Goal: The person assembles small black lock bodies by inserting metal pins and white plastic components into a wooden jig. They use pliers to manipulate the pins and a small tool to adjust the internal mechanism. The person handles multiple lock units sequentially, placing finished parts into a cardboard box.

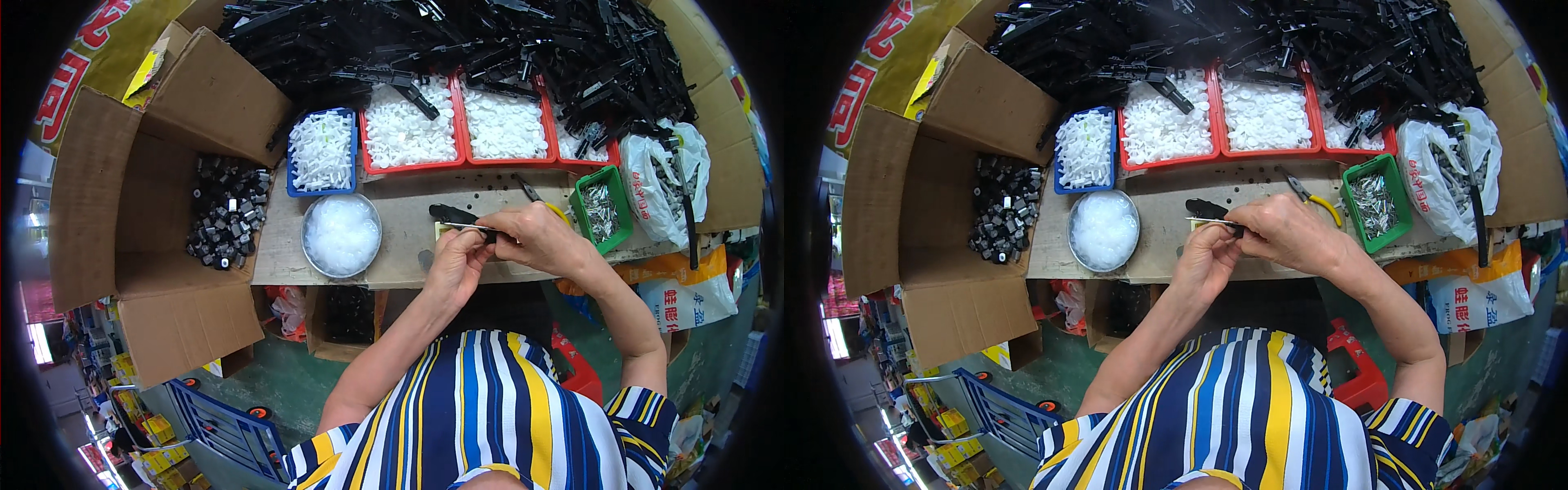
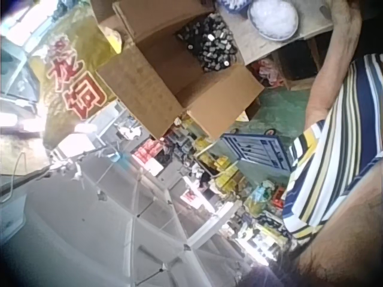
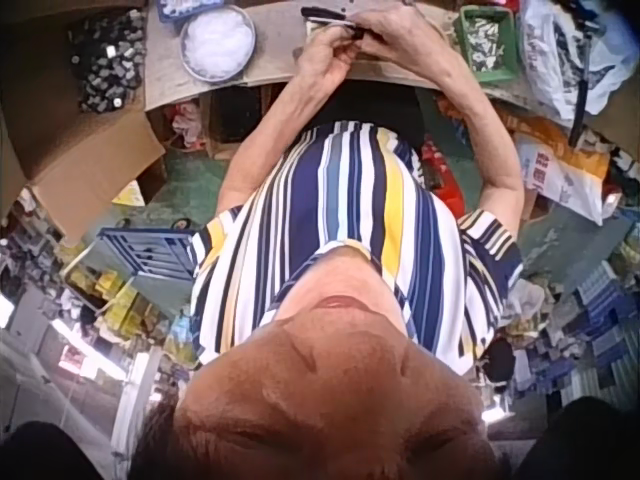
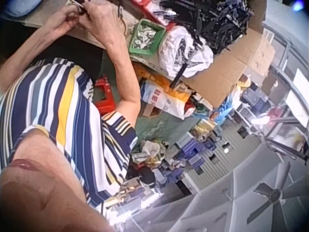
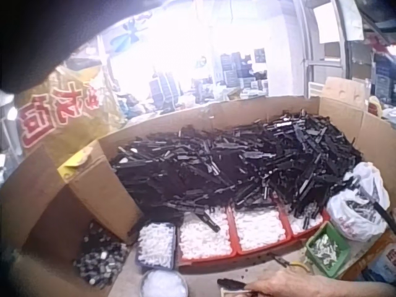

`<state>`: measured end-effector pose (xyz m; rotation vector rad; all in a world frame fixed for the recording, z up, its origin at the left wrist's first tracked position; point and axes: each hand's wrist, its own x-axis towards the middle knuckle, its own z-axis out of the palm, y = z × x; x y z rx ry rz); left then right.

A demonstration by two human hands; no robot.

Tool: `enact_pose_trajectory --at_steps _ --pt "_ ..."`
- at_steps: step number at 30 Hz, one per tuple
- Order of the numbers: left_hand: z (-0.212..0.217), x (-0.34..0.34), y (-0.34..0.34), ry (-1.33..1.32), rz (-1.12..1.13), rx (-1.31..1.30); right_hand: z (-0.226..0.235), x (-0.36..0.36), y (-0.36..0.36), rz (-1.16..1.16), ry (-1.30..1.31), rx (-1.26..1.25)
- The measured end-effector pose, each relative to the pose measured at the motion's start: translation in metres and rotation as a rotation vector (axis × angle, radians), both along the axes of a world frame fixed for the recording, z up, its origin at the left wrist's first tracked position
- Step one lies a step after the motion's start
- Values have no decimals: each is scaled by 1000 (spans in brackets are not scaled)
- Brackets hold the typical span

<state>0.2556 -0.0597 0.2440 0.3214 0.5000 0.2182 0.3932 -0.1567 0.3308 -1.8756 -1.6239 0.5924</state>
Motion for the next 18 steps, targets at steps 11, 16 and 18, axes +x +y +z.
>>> enact_pose_trajectory --at_steps 11,16,18 --pt "7 -5 0 61 -92 75 -3 -2 -17 -3 32 -60" --pt "8 -2 -5 88 -96 448 -3 2 -32 -115 137 -72" --pt "10 0 -7 76 -134 616 -6 5 -34 -192 168 -27"
